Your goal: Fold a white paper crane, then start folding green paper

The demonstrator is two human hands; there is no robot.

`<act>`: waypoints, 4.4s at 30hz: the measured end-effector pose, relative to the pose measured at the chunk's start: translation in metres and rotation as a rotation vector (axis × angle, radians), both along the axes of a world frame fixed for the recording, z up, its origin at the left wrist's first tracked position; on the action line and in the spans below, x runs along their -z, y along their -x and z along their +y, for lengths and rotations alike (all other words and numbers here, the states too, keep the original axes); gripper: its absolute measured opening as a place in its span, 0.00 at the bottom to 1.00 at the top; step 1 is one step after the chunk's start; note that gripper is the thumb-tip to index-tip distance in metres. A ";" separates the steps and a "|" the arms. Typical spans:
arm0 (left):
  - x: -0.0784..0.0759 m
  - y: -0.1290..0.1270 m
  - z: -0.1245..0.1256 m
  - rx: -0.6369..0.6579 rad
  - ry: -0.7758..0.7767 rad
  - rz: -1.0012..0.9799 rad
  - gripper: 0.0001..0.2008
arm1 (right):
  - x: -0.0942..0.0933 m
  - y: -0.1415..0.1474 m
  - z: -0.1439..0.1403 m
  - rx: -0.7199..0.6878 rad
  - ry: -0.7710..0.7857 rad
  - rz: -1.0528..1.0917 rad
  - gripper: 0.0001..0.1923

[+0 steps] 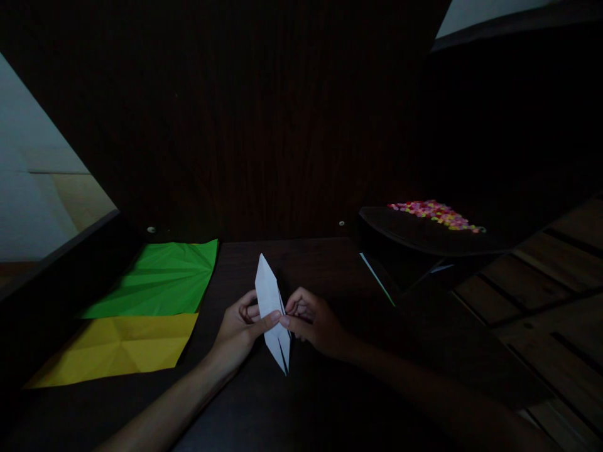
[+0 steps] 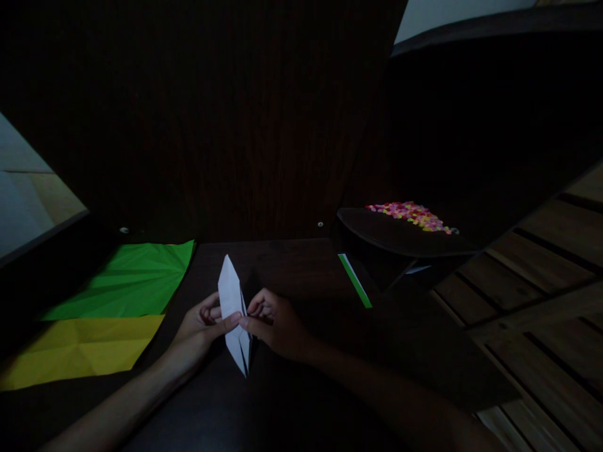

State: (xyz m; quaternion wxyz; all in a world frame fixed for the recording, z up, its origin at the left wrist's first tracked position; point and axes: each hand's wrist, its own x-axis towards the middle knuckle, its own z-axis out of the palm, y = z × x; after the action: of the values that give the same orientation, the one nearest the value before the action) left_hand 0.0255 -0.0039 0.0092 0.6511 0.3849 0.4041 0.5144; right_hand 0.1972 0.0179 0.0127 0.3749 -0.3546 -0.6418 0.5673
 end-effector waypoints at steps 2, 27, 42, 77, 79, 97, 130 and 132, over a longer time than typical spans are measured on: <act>0.000 0.001 0.000 0.004 -0.003 -0.005 0.23 | 0.001 0.000 0.001 -0.012 0.044 0.019 0.11; -0.002 0.003 -0.005 0.370 -0.015 0.030 0.25 | 0.001 -0.006 0.009 -0.119 -0.007 -0.076 0.17; -0.004 -0.002 -0.005 0.214 -0.087 0.220 0.17 | 0.005 -0.012 0.009 -0.025 -0.106 -0.067 0.22; -0.001 -0.003 -0.010 0.389 0.044 0.143 0.15 | 0.011 -0.008 0.012 -0.013 -0.017 -0.108 0.23; -0.002 -0.004 -0.009 0.405 0.020 0.159 0.16 | 0.011 -0.008 0.012 -0.077 0.017 -0.121 0.23; 0.006 -0.004 -0.008 0.402 0.083 0.064 0.14 | 0.009 -0.009 0.020 0.096 -0.012 -0.094 0.26; 0.001 -0.004 -0.011 0.492 -0.005 0.245 0.18 | 0.009 -0.007 0.006 0.001 0.021 -0.072 0.17; -0.001 -0.003 -0.011 0.494 -0.037 0.265 0.19 | 0.010 -0.007 0.005 0.000 0.032 -0.067 0.19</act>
State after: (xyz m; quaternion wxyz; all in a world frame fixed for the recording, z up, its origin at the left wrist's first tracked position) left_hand 0.0284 -0.0144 0.0100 0.6912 0.5472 0.3703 0.2926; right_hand 0.2038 0.0227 0.0026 0.3476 -0.3791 -0.6449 0.5653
